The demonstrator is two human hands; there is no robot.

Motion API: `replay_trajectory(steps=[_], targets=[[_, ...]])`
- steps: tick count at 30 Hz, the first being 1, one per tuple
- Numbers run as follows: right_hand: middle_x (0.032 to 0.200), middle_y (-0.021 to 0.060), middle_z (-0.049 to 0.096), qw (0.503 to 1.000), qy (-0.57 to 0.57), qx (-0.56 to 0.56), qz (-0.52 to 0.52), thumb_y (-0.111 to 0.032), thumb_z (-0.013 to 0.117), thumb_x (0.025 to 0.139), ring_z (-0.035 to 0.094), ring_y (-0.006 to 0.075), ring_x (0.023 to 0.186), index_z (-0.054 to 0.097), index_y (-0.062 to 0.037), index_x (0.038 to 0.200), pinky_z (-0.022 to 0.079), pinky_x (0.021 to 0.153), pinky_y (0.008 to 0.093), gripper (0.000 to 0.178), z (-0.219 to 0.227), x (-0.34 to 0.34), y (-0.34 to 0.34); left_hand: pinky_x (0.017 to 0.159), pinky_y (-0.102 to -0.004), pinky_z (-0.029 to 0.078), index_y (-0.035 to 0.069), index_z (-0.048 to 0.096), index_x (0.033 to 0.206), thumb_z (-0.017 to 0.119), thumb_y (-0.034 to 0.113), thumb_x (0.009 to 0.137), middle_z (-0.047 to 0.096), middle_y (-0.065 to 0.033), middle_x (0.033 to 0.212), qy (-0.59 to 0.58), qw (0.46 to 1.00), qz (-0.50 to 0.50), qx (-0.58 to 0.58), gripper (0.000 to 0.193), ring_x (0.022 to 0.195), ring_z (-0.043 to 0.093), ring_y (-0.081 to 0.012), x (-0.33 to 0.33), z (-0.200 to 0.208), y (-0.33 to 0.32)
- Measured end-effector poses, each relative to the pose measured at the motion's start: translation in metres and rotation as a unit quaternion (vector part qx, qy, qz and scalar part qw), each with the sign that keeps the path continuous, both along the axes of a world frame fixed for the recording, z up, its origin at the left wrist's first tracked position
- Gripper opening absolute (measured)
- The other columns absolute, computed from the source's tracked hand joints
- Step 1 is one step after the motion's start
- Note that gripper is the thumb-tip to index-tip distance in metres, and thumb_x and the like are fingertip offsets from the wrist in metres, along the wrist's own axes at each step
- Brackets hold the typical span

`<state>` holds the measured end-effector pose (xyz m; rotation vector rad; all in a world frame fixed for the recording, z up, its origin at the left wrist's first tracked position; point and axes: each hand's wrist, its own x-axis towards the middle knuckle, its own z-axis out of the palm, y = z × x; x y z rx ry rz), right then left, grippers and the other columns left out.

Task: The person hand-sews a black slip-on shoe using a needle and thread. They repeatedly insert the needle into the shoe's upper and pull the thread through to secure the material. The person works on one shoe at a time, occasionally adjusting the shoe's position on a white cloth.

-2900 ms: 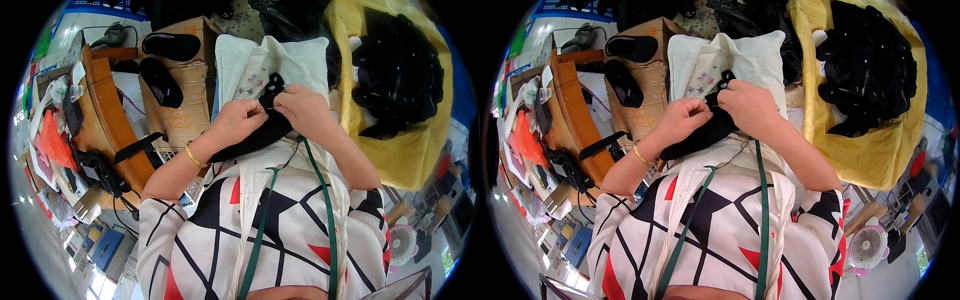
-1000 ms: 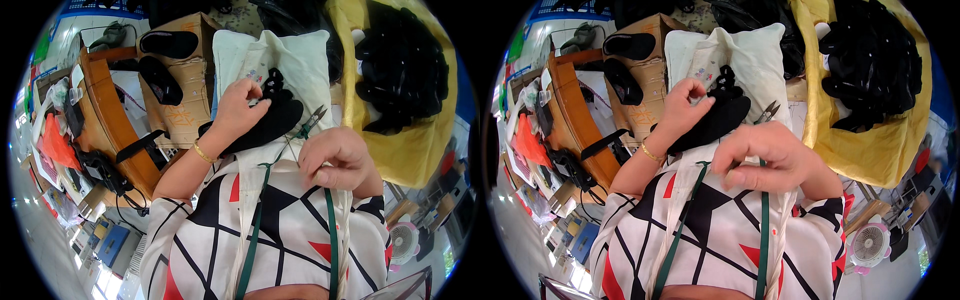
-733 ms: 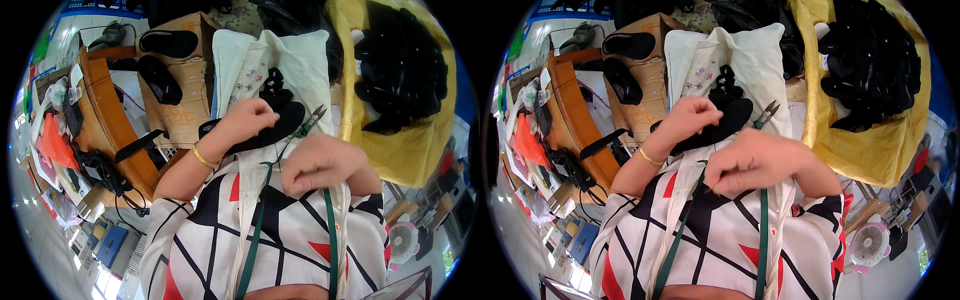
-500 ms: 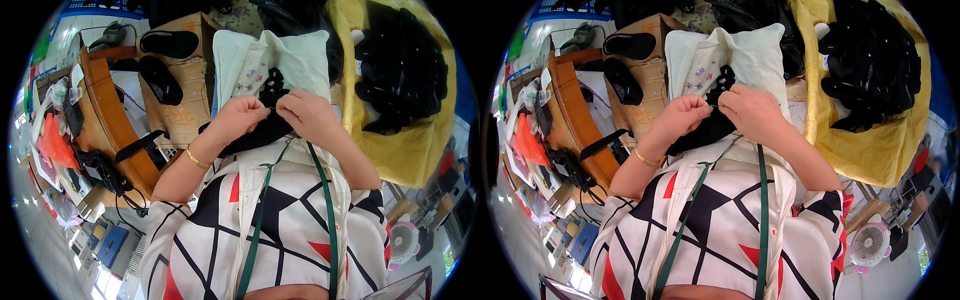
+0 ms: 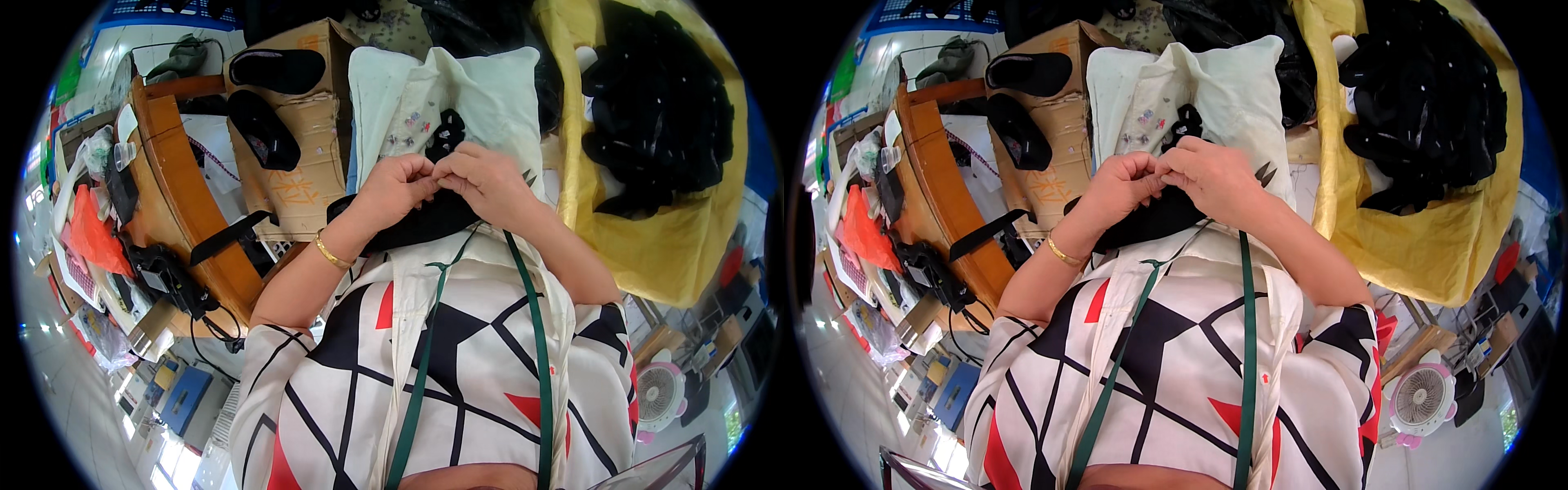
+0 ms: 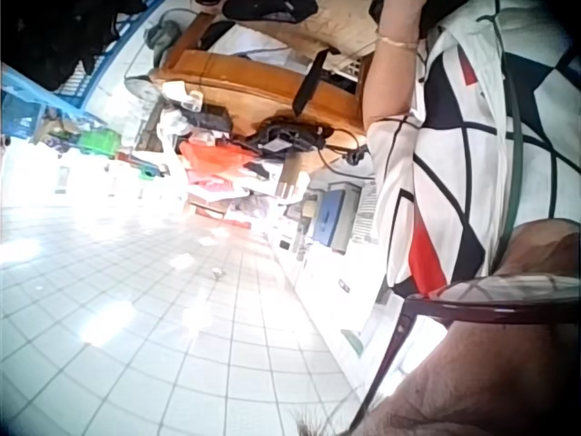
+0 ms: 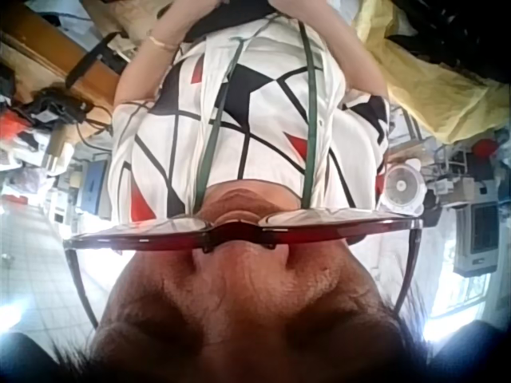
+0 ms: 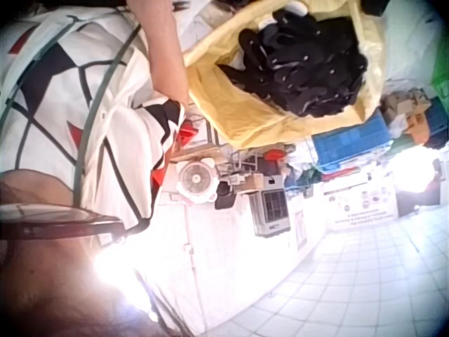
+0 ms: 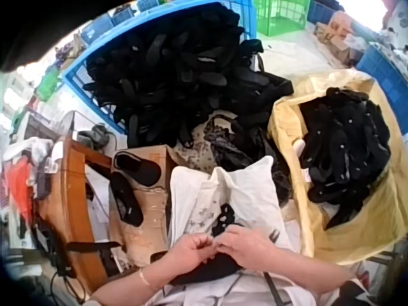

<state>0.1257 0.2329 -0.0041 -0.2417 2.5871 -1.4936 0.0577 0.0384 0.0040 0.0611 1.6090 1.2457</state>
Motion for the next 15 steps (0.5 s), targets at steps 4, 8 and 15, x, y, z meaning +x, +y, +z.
replay_trajectory(steps=[4,8,15], targets=[[0.082,-0.0005,0.063,0.927,-0.237,-0.274,-0.098,-0.017,0.058,0.099,0.059,0.0096,0.064,0.059,-0.0086,0.095,0.045,0.055,0.0253,0.009,-0.007,-0.007,0.013,0.063,-0.0225,0.046,0.004,0.062,0.091,0.063,0.010,0.093,0.062,0.0003,0.077,-0.013,1.000,0.016,0.012,0.006,0.069,0.055,-0.0064,0.001,0.001,-0.001],[0.073,-0.0016,0.060,0.882,-0.306,-0.298,-0.198,-0.023,0.053,0.103,0.052,0.0033,0.059,0.056,-0.0111,0.097,0.040,0.054,0.0172,0.013,-0.006,-0.009,0.041,0.063,-0.0236,0.045,0.003,0.060,0.091,0.062,0.011,0.094,0.060,0.0013,0.076,0.014,0.999,0.025,0.046,0.009,0.069,0.054,-0.0064,0.005,-0.004,-0.009],[0.072,-0.0022,0.059,0.896,-0.284,-0.269,-0.209,-0.022,0.055,0.101,0.051,0.0034,0.060,0.056,-0.0100,0.097,0.040,0.054,0.0173,0.012,-0.025,0.003,0.043,0.063,-0.0314,0.049,0.004,0.064,0.089,0.065,0.011,0.089,0.064,-0.0070,0.075,0.313,0.948,-0.047,-0.024,0.007,0.069,0.061,-0.0196,0.018,0.015,0.005]])
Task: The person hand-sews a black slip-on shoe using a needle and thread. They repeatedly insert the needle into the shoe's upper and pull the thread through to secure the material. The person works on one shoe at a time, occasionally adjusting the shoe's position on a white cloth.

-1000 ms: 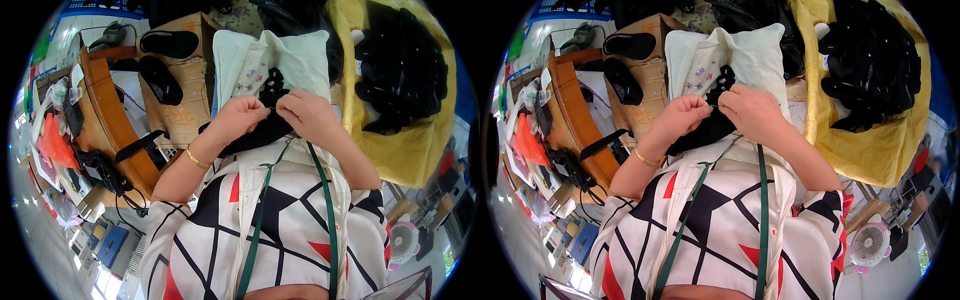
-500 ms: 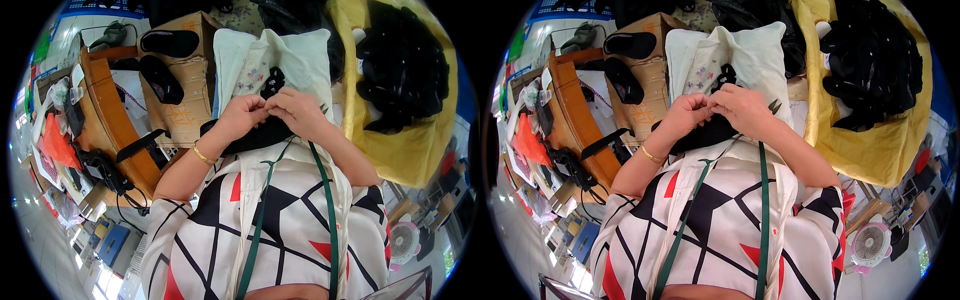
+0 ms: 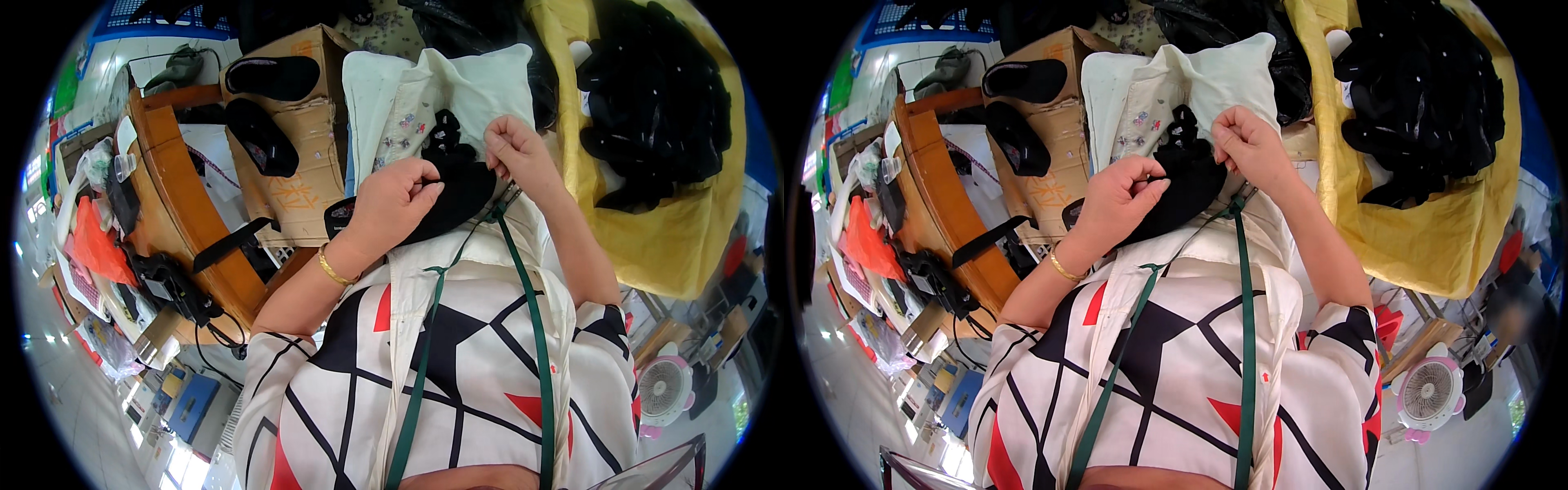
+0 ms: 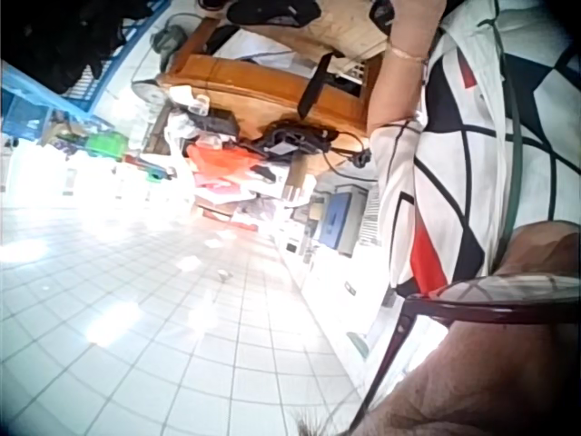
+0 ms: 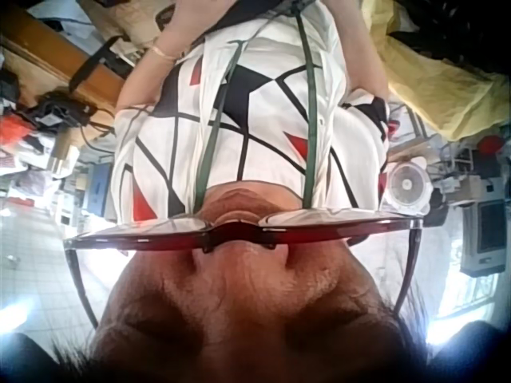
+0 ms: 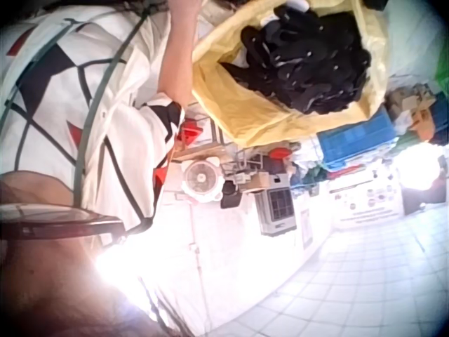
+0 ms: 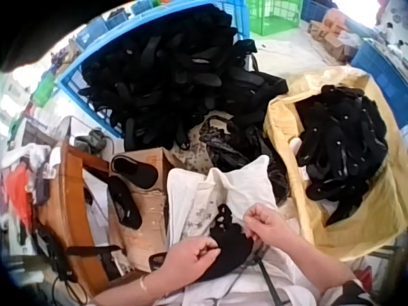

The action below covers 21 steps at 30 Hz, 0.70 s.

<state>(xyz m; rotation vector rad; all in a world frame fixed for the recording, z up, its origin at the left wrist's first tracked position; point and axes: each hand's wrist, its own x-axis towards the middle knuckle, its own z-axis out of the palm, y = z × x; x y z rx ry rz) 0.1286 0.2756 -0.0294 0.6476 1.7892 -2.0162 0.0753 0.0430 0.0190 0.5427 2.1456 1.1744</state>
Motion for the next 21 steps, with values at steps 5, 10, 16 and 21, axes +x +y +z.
replay_trajectory(steps=[5,10,16,21], targets=[[0.072,-0.0020,0.059,1.000,0.001,0.009,0.004,-0.020,0.056,0.100,0.050,0.0035,0.060,0.056,-0.0090,0.098,0.040,0.055,0.0176,0.011,0.007,0.001,-0.002,0.064,-0.0377,0.050,0.009,0.069,0.087,0.069,0.016,0.084,0.067,-0.0086,0.079,0.145,0.989,-0.014,-0.010,0.008,0.075,0.064,-0.0292,0.002,-0.011,0.006],[0.072,0.0000,0.061,1.000,0.025,0.016,-0.002,-0.015,0.058,0.097,0.051,0.0048,0.059,0.058,-0.0053,0.096,0.041,0.053,0.0205,0.010,0.021,-0.004,-0.003,0.063,-0.0401,0.050,0.010,0.069,0.083,0.070,0.019,0.084,0.067,-0.0071,0.077,0.210,0.975,-0.063,-0.041,0.009,0.075,0.065,-0.0284,0.000,-0.019,0.013],[0.073,-0.0014,0.057,0.988,0.142,0.066,0.017,-0.014,0.057,0.099,0.053,0.0046,0.065,0.057,-0.0044,0.100,0.043,0.059,0.0196,0.009,0.049,-0.017,-0.008,0.068,-0.0396,0.050,0.007,0.069,0.083,0.073,0.013,0.080,0.064,-0.0084,0.081,0.251,0.962,-0.098,-0.051,0.007,0.082,0.062,-0.0294,-0.001,-0.011,0.023],[0.075,-0.0010,0.061,0.953,0.262,-0.010,-0.149,-0.016,0.060,0.098,0.057,0.0049,0.069,0.058,-0.0028,0.096,0.044,0.058,0.0241,0.013,0.087,-0.026,0.019,0.070,-0.0383,0.048,0.005,0.069,0.083,0.075,0.011,0.078,0.059,-0.0097,0.083,0.252,0.960,-0.114,-0.040,0.009,0.085,0.058,-0.0295,0.002,-0.016,0.021]])
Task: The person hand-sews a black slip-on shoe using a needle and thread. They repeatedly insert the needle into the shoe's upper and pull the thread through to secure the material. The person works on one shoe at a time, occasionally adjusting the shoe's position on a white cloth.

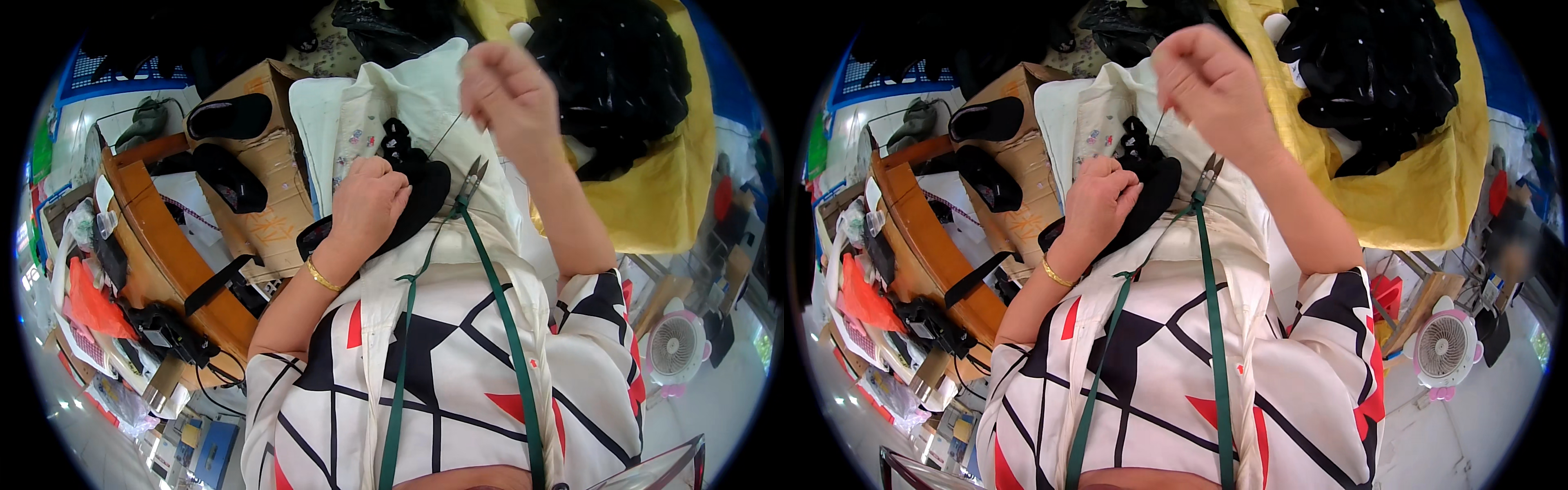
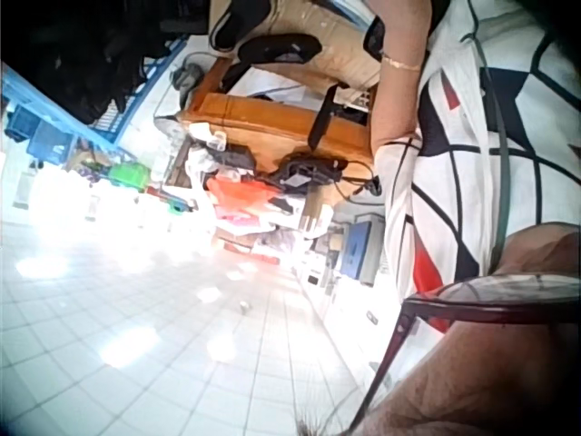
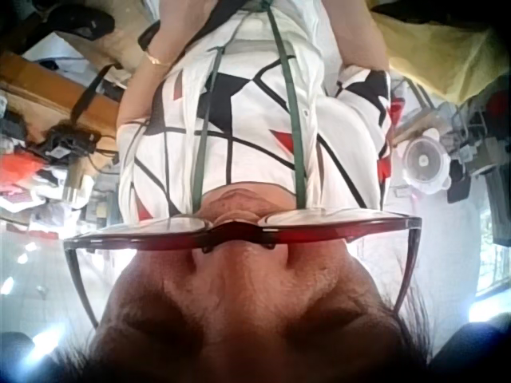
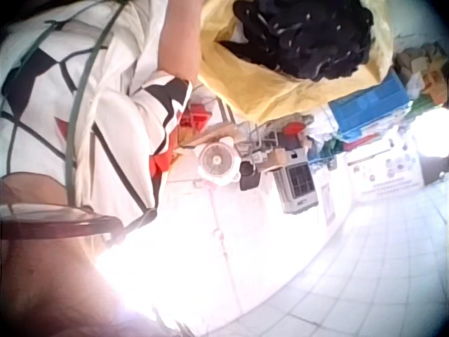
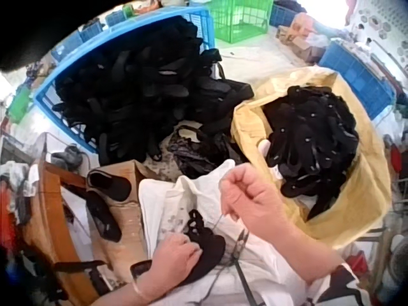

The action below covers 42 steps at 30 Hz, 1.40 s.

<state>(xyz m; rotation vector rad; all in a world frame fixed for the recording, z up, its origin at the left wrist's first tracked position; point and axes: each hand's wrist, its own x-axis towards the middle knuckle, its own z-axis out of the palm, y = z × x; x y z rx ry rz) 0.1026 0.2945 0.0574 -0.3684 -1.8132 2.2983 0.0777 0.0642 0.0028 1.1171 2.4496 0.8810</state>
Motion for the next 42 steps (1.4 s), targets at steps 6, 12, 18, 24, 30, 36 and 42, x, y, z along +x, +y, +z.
replay_trajectory(steps=[6,12,18,24,30,36,42], targets=[[0.077,0.0079,0.066,0.820,-0.063,0.560,-0.104,-0.025,0.067,0.094,0.062,0.0198,0.065,0.063,-0.0052,0.102,0.049,0.060,0.0286,0.022,-0.029,0.029,0.023,0.068,-0.0346,0.047,0.004,0.068,0.082,0.071,0.015,0.083,0.057,-0.0086,0.080,-0.181,0.980,0.072,0.038,0.011,0.077,0.058,-0.0254,-0.003,-0.020,-0.009],[0.068,0.0166,0.064,0.741,-0.397,0.512,0.176,-0.051,0.063,0.089,0.064,0.0369,0.068,0.064,-0.0024,0.077,0.048,0.062,0.0444,0.050,-0.066,0.095,-0.010,0.069,-0.0270,0.046,-0.001,0.070,0.091,0.069,0.015,0.087,0.065,-0.0042,0.080,-0.400,0.893,0.175,0.109,0.016,0.073,0.058,-0.0117,-0.004,-0.046,-0.020],[0.069,0.0123,0.065,0.865,-0.336,0.370,0.034,-0.030,0.063,0.094,0.063,0.0244,0.066,0.066,-0.0010,0.090,0.049,0.063,0.0340,0.029,-0.086,0.113,-0.014,0.077,-0.0212,0.047,-0.002,0.071,0.097,0.067,0.012,0.091,0.070,-0.0033,0.089,-0.529,0.809,0.223,0.124,0.015,0.081,0.062,-0.0086,-0.005,-0.038,-0.021],[0.088,0.0081,0.066,0.890,-0.178,0.401,0.127,-0.019,0.062,0.094,0.064,0.0198,0.078,0.067,-0.0042,0.112,0.049,0.069,0.0295,0.024,-0.026,0.071,-0.019,0.067,-0.0189,0.045,0.000,0.071,0.096,0.069,0.013,0.091,0.070,-0.0011,0.087,-0.554,0.785,0.246,0.126,0.013,0.075,0.059,-0.0048,-0.005,-0.028,-0.018],[0.075,0.0053,0.058,0.767,-0.093,0.583,0.250,-0.032,0.067,0.087,0.064,0.0257,0.072,0.067,-0.0105,0.081,0.049,0.059,0.0382,0.022,-0.015,0.042,-0.043,0.065,-0.0179,0.043,0.002,0.071,0.094,0.071,0.013,0.090,0.068,0.0010,0.084,-0.572,0.763,0.260,0.153,0.012,0.072,0.057,-0.0037,-0.004,-0.028,-0.019],[0.073,0.0042,0.057,0.739,-0.071,0.618,0.258,-0.032,0.069,0.084,0.063,0.0241,0.071,0.064,-0.0100,0.073,0.050,0.057,0.0380,0.025,-0.027,0.037,-0.052,0.064,-0.0174,0.043,0.002,0.070,0.094,0.073,0.013,0.088,0.067,0.0023,0.082,-0.574,0.757,0.272,0.155,0.012,0.071,0.055,-0.0030,-0.004,-0.025,-0.019],[0.075,0.0041,0.058,0.733,-0.069,0.621,0.268,-0.032,0.068,0.085,0.064,0.0238,0.074,0.065,-0.0098,0.073,0.050,0.058,0.0379,0.025,-0.028,0.035,-0.052,0.066,-0.0179,0.044,0.002,0.070,0.094,0.073,0.012,0.088,0.067,0.0019,0.083,-0.570,0.760,0.273,0.154,0.012,0.072,0.056,-0.0034,-0.003,-0.023,-0.017]])
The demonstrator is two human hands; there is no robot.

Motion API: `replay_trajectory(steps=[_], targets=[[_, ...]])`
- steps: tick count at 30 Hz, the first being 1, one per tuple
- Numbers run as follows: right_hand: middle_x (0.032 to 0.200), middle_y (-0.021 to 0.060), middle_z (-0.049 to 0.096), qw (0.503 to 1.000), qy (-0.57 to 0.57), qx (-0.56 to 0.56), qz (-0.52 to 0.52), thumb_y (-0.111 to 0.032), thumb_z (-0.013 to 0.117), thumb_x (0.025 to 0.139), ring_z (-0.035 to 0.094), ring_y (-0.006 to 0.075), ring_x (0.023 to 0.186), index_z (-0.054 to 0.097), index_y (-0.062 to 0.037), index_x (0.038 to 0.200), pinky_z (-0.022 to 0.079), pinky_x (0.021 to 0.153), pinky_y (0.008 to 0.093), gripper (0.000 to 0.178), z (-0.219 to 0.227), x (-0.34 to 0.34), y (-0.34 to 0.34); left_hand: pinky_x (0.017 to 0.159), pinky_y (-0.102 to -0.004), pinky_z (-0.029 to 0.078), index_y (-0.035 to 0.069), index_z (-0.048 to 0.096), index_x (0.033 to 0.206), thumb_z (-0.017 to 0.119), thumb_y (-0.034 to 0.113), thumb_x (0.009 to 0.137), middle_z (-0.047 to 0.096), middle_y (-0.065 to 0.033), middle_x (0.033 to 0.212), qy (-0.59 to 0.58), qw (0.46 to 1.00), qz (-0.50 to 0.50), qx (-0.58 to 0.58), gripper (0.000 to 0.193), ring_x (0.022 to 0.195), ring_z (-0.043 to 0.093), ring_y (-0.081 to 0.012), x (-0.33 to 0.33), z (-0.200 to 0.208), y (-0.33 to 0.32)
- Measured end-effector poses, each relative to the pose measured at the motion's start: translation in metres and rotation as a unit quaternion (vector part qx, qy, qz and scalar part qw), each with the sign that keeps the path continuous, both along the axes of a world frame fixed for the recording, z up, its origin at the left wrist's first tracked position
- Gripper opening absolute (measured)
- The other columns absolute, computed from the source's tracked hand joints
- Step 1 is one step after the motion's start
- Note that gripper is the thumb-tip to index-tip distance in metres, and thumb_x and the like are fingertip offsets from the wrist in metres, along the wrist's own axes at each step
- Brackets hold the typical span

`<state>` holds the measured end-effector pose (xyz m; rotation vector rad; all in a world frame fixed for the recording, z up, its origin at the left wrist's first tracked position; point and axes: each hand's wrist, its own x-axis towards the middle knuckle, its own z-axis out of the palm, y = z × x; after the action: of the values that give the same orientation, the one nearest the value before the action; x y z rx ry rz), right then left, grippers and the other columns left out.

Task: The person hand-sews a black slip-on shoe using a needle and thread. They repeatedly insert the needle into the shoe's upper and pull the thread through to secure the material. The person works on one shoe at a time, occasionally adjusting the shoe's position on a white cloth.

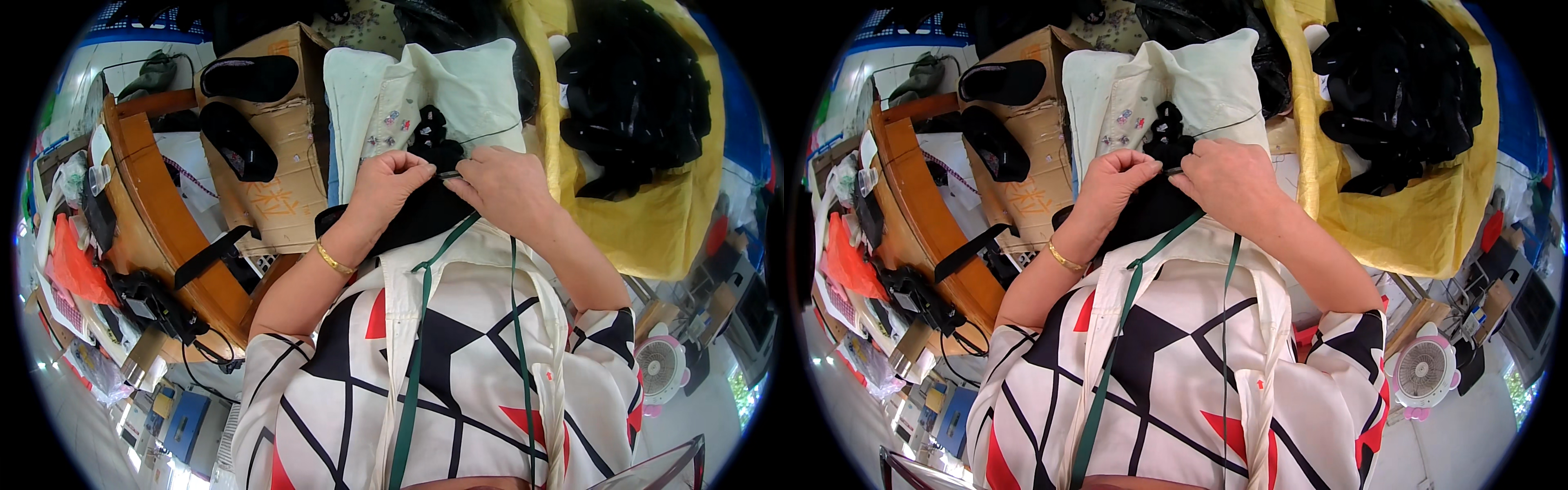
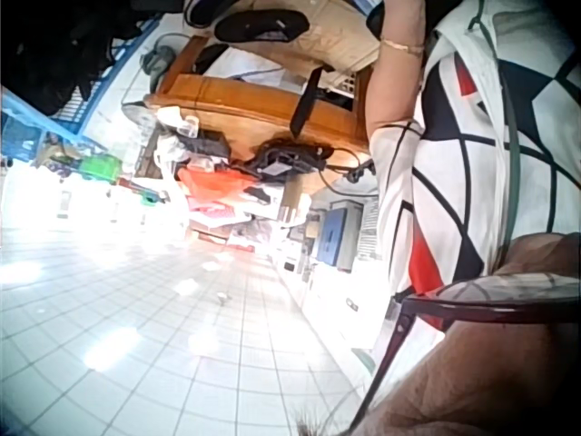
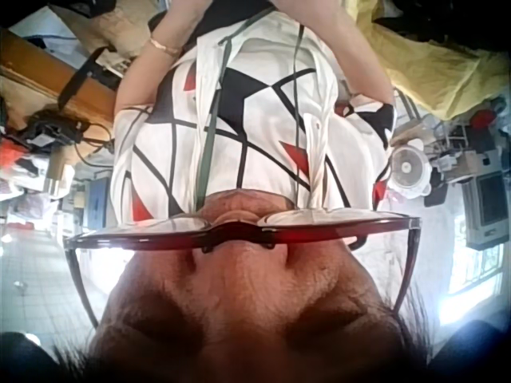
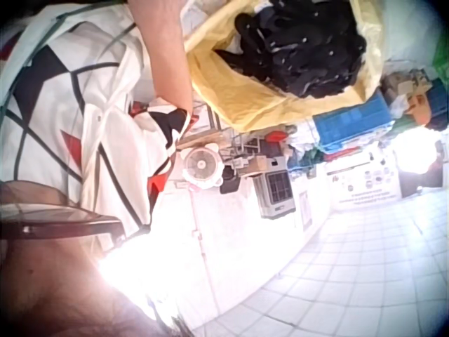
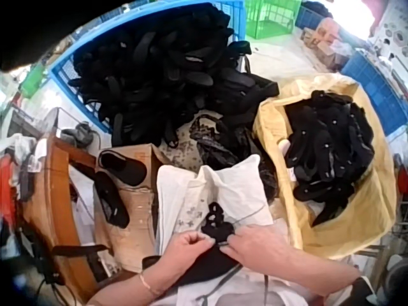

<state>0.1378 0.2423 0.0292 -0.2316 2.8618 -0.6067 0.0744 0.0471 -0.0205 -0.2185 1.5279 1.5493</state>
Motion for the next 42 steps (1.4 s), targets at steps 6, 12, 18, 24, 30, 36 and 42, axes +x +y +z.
replay_trajectory(steps=[6,12,18,24,30,36,42], targets=[[0.073,0.0052,0.057,1.000,0.008,-0.016,0.002,-0.031,0.067,0.086,0.063,0.0254,0.074,0.065,-0.0103,0.076,0.048,0.058,0.0387,0.023,-0.003,-0.001,-0.001,0.068,-0.0182,0.044,0.001,0.070,0.094,0.073,0.011,0.088,0.067,0.0018,0.083,0.008,1.000,0.001,0.000,0.011,0.073,0.056,-0.0038,0.001,-0.003,0.000],[0.077,0.0055,0.060,0.997,0.026,0.038,-0.056,-0.030,0.071,0.082,0.063,0.0261,0.076,0.067,-0.0099,0.078,0.050,0.063,0.0379,0.021,-0.002,0.008,0.011,0.066,-0.0205,0.043,0.001,0.070,0.090,0.073,0.014,0.088,0.065,0.0013,0.080,0.072,0.996,-0.031,-0.041,0.014,0.071,0.054,-0.0048,0.001,-0.001,-0.001],[0.079,0.0109,0.063,0.982,0.054,-0.062,-0.169,-0.031,0.075,0.079,0.064,0.0317,0.075,0.064,-0.0085,0.084,0.050,0.065,0.0415,0.025,0.008,0.019,0.032,0.063,-0.0280,0.043,0.000,0.068,0.086,0.072,0.012,0.086,0.057,-0.0064,0.075,0.318,0.939,-0.102,-0.082,0.012,0.068,0.054,-0.0146,0.005,0.008,0.002],[0.080,0.0062,0.067,0.725,-0.267,-0.553,-0.312,-0.026,0.063,0.095,0.065,0.0137,0.066,0.060,-0.0053,0.092,0.049,0.054,0.0260,0.021,0.007,0.009,0.004,0.061,-0.0268,0.040,0.000,0.065,0.085,0.071,0.005,0.085,0.053,-0.0048,0.073,0.369,0.914,-0.165,-0.025,0.008,0.065,0.050,-0.0132,0.013,0.036,0.016],[0.081,0.0035,0.065,0.457,-0.124,-0.793,-0.383,-0.018,0.063,0.097,0.064,0.0088,0.067,0.061,-0.0061,0.094,0.050,0.052,0.0214,0.012,-0.021,-0.001,0.036,0.059,-0.0261,0.040,0.000,0.067,0.082,0.072,0.004,0.083,0.053,-0.0049,0.073,0.352,0.913,-0.194,-0.069,0.007,0.064,0.050,-0.0121,0.011,0.026,0.001],[0.077,0.0012,0.059,0.421,-0.030,-0.817,-0.394,-0.012,0.063,0.095,0.059,0.0107,0.062,0.060,-0.0092,0.092,0.048,0.054,0.0236,0.005,-0.012,0.003,0.080,0.061,-0.0347,0.044,0.000,0.066,0.083,0.070,0.015,0.087,0.057,-0.0123,0.072,0.423,0.878,-0.200,-0.105,0.016,0.065,0.056,-0.0243,0.008,0.027,-0.004],[0.081,-0.0003,0.059,0.697,0.026,-0.577,-0.424,-0.015,0.058,0.099,0.055,0.0078,0.070,0.063,-0.0040,0.100,0.047,0.067,0.0227,0.012,-0.032,0.019,0.074,0.060,-0.0394,0.045,-0.002,0.060,0.090,0.075,0.037,0.084,0.058,-0.0142,0.068,0.256,0.897,-0.313,-0.178,0.042,0.063,0.057,-0.0281,0.008,0.029,-0.008]])
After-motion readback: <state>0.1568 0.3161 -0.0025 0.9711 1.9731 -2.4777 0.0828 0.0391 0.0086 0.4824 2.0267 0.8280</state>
